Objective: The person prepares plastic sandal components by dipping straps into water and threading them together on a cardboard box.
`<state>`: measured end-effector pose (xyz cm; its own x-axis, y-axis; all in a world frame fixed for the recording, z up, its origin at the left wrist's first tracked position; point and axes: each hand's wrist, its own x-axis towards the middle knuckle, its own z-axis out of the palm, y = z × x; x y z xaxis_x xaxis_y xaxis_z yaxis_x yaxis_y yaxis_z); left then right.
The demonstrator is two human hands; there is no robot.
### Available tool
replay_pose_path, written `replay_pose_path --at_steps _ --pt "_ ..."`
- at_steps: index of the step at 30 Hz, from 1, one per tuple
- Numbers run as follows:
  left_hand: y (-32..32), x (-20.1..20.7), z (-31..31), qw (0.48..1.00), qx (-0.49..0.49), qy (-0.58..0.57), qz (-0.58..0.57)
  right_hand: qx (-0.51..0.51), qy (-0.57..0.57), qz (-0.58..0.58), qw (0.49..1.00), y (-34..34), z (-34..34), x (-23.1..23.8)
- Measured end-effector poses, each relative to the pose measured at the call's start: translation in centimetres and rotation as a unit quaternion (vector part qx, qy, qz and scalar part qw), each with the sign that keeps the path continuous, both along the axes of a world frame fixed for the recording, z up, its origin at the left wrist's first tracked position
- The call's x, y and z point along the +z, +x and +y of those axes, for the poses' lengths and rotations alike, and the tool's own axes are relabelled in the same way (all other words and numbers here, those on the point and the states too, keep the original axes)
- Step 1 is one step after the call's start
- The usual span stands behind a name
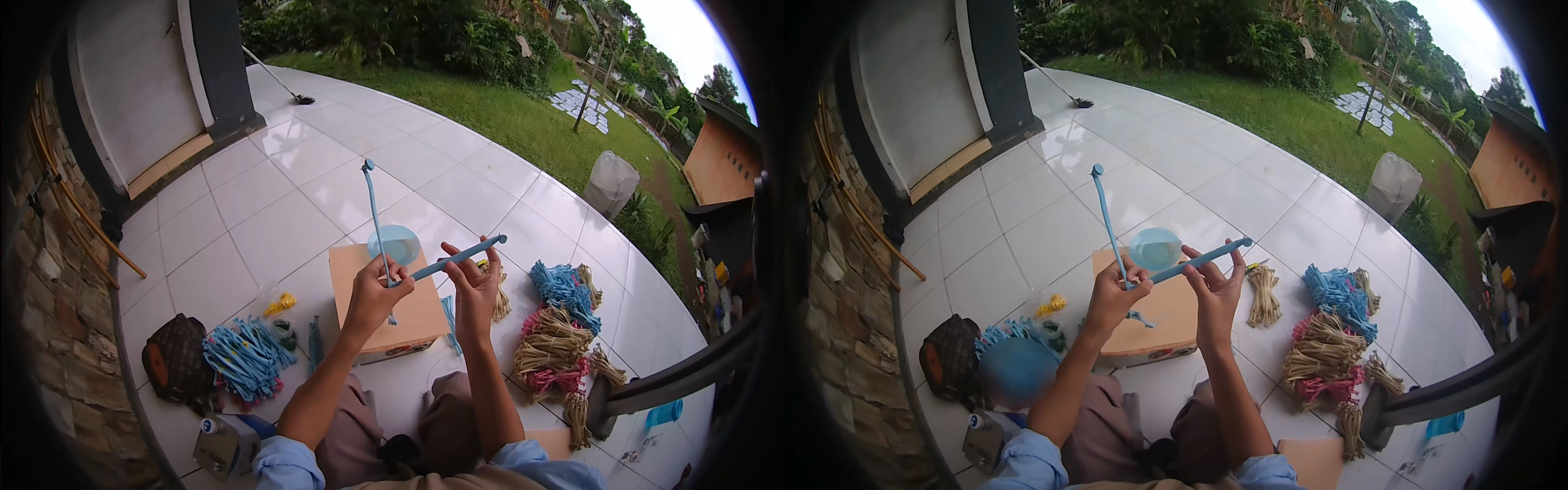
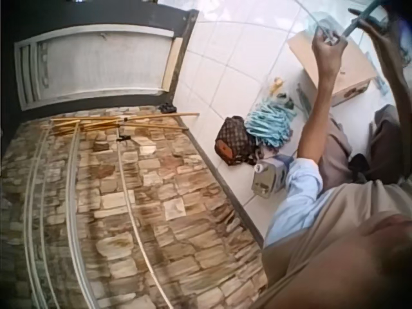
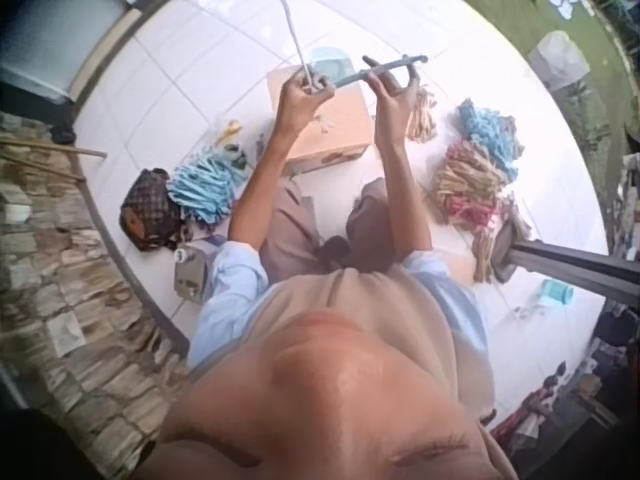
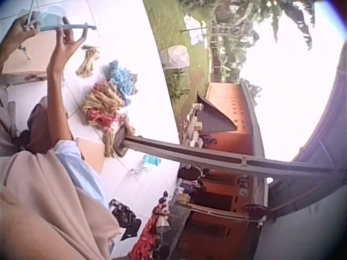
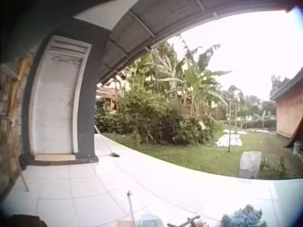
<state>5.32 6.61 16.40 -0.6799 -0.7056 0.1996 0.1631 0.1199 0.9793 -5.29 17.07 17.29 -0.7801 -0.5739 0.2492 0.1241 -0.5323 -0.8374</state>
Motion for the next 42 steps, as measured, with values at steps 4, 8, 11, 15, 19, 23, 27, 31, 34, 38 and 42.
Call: replay_pose_path --at_steps 4,8,11,15,19,23,27,31,34,38,42 --pt "0.4 1.8 0.4 0.997 -0.035 0.064 0.000 0.037 0.005 0.032 0.999 -0.5 0.1 -0.1" --pt "-0.1 2.7 0.5 0.996 -0.043 0.078 0.013 0.068 0.009 0.051 0.996 -1.1 0.2 1.9" --pt "-2.0 1.5 1.0 0.997 -0.008 0.078 0.000 0.171 0.023 -0.043 0.984 -0.7 -0.6 -0.1" --pt "-4.5 -2.7 2.5 0.991 0.021 0.131 0.025 0.112 0.078 -0.080 0.987 -0.6 -1.7 -2.5" --pt "-5.0 -3.8 3.2 0.993 -0.025 0.088 0.079 0.059 0.096 -0.072 0.991 -2.6 -1.7 -3.3" --pt "-2.6 -2.1 0.9 0.986 0.062 0.071 0.135 0.015 0.085 0.032 0.996 -6.8 -0.3 -2.4" --pt "0.8 0.8 -3.0 0.922 0.292 -0.007 0.253 0.071 0.161 0.176 0.969 -9.7 1.1 2.7" --pt "1.9 1.7 -4.0 0.905 0.301 -0.169 0.247 0.199 0.300 0.316 0.878 -11.5 0.8 3.1" --pt "0.5 0.3 -4.5 0.929 0.139 -0.281 0.199 0.275 0.392 0.388 0.788 -11.8 -0.7 1.1" --pt "-2.5 -4.0 -4.2 0.865 -0.003 -0.502 -0.026 0.313 0.422 0.383 0.760 -12.8 -2.0 -4.0" --pt "-4.5 -10.2 -5.3 0.820 -0.029 -0.562 -0.101 0.360 0.442 0.370 0.733 -14.0 -3.1 -8.1"
